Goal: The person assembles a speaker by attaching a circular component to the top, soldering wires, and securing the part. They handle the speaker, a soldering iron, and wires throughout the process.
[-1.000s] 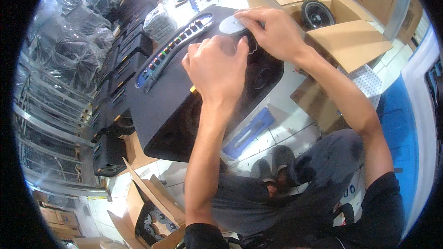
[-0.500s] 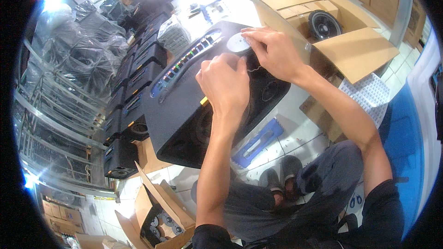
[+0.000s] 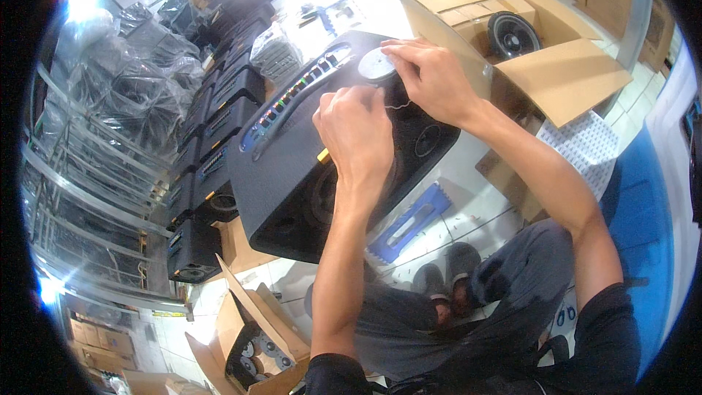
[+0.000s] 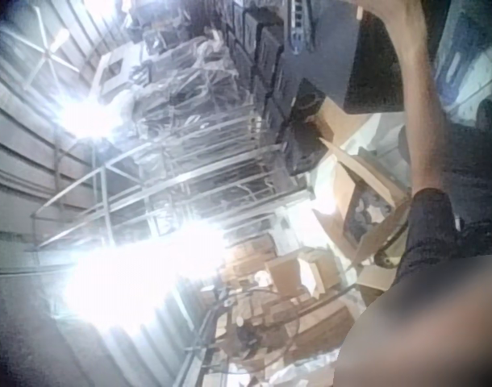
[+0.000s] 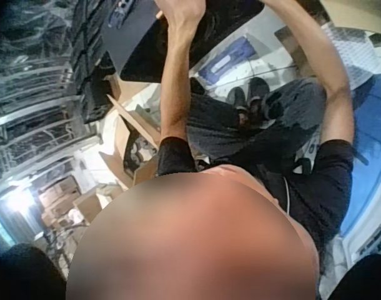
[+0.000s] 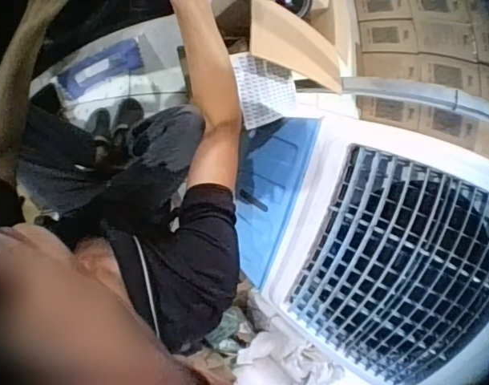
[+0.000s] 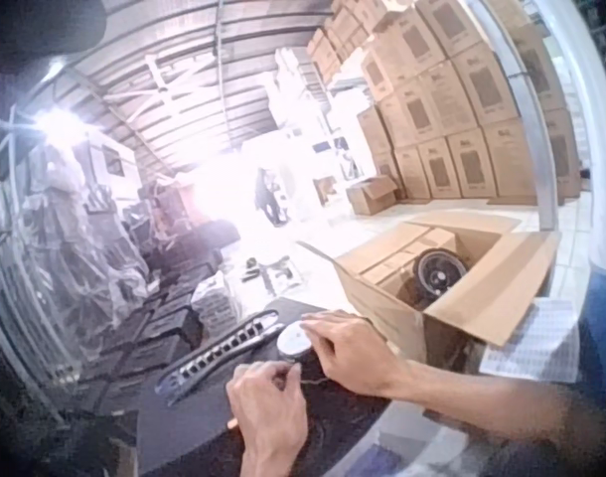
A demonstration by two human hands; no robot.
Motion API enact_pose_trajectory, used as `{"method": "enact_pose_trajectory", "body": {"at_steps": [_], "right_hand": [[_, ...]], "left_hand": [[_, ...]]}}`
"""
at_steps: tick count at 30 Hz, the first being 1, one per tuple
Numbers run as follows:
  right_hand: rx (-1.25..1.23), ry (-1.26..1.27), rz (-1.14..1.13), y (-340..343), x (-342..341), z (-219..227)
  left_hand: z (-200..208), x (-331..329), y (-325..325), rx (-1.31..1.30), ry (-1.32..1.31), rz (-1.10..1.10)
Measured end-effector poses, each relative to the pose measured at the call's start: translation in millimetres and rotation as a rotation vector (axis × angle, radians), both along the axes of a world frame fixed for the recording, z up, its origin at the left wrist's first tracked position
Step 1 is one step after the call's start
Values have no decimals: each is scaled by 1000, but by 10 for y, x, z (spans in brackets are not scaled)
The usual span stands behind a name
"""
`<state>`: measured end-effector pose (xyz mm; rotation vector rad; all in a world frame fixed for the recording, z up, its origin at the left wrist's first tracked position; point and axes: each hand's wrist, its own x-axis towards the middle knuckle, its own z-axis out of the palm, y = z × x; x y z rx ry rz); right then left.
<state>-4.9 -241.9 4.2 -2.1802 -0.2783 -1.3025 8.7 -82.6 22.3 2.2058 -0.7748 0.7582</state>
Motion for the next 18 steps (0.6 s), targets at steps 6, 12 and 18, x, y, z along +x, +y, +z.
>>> {"method": "enact_pose_trajectory", "body": {"at_steps": [6, 12, 18], "right_hand": [[-4, -1, 8, -2, -18, 8], [-2, -77, 10, 21, 12, 7], [40, -53, 32, 21, 13, -13]], "left_hand": [[3, 81, 68, -14, -61, -135], [84, 122, 111, 83, -78, -195], [140, 174, 142, 124, -4, -228]]}}
